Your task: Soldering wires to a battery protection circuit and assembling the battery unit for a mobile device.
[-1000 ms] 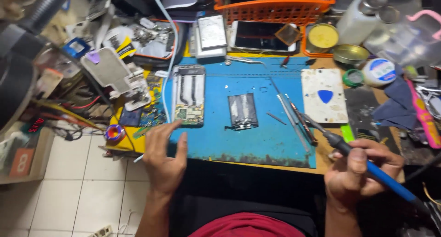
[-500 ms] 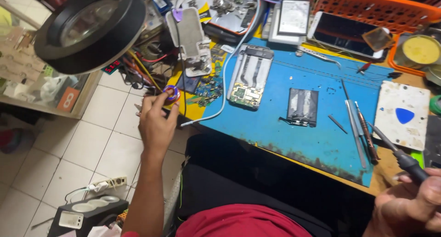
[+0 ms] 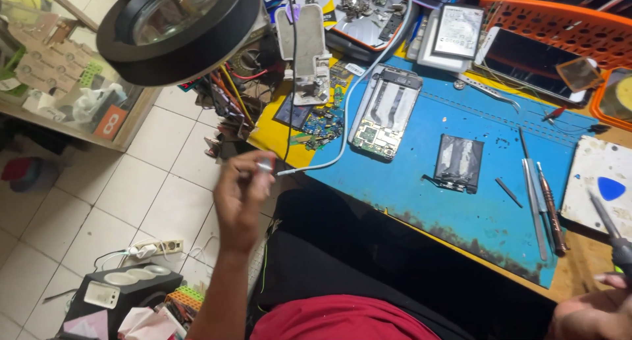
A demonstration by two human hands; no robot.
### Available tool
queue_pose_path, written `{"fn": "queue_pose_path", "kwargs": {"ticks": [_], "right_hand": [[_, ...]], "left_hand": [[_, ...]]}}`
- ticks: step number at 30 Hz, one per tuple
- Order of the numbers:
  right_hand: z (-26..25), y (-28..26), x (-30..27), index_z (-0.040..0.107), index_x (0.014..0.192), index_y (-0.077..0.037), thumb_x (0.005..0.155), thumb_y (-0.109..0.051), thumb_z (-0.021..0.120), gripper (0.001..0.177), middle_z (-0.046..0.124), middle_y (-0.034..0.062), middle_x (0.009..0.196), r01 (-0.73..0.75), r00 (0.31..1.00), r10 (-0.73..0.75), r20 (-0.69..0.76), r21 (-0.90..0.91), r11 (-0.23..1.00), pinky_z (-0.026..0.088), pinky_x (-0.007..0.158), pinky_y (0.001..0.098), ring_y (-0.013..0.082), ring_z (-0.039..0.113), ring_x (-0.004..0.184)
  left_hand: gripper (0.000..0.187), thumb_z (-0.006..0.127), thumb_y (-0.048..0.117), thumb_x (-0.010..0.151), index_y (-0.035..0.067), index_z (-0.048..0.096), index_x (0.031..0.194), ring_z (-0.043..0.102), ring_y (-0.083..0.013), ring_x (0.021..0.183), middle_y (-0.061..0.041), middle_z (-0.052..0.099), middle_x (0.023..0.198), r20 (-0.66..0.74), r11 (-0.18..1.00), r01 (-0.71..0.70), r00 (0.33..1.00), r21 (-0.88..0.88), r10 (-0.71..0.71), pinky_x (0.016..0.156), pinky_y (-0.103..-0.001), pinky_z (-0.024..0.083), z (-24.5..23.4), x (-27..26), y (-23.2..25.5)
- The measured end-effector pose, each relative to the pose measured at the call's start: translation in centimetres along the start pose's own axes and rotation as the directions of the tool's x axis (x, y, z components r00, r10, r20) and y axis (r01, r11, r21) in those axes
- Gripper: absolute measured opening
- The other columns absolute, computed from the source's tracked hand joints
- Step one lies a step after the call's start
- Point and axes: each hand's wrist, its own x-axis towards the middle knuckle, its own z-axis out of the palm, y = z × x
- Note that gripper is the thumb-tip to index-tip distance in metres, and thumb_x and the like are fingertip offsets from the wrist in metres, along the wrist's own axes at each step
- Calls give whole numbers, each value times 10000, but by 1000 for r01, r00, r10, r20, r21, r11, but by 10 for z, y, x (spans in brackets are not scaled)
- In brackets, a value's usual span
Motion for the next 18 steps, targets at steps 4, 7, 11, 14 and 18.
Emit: {"fn": "queue_pose_path", "kwargs": {"ticks": [4, 7, 11, 14, 18], "right_hand": [[-46, -87, 40, 455, 1452, 327, 1147, 214, 417, 327, 546, 494, 1397, 0, 998, -23, 65, 337, 942, 432, 1102, 432, 490, 606, 1189], [-50, -143, 66, 711, 1160, 17, 1077, 22, 632, 115, 712, 207, 1190, 214, 971, -236, 33, 313, 925, 536, 1047, 417, 299, 707, 1035], [-38, -171, 87, 745, 1134, -73, 907, -210, 795, 269, 700, 119, 1112, 399, 875, -476, 91, 420, 815, 505, 912, 390, 200, 715, 916], [-32, -183, 91, 759, 1053, -69, 898, -164, 794, 185, 683, 125, 1051, 374, 884, -463, 64, 495, 784, 479, 757, 368, 220, 683, 842], [-26, -168, 78, 726, 1036, -48, 924, -90, 751, 122, 680, 150, 1051, 343, 905, -420, 61, 480, 808, 489, 793, 409, 209, 695, 891]], "left_hand": [[79, 640, 129, 908, 129, 575, 953, 696, -233, 1063, -106, 717, 1137, 262, 971, -203, 951, 128, 164, 884, -313, 523, 39, -15, 34], [163, 732, 122, 864, 95, 594, 946, 713, -270, 1021, -139, 708, 1140, 461, 933, -355, 840, 67, 286, 892, -337, 545, 75, -25, 46], [155, 750, 79, 876, 49, 602, 911, 717, -292, 942, -193, 681, 1102, 586, 899, -414, 697, -143, 414, 867, -350, 583, 108, -35, 55], [162, 745, 52, 881, 35, 591, 927, 717, -310, 955, -227, 675, 1103, 630, 898, -384, 648, -216, 428, 867, -355, 589, 115, -39, 59], [283, 667, 12, 808, 78, 576, 1067, 715, -222, 977, -138, 697, 1144, 714, 955, -91, 645, -282, 272, 785, -268, 568, 114, -43, 49]]}}
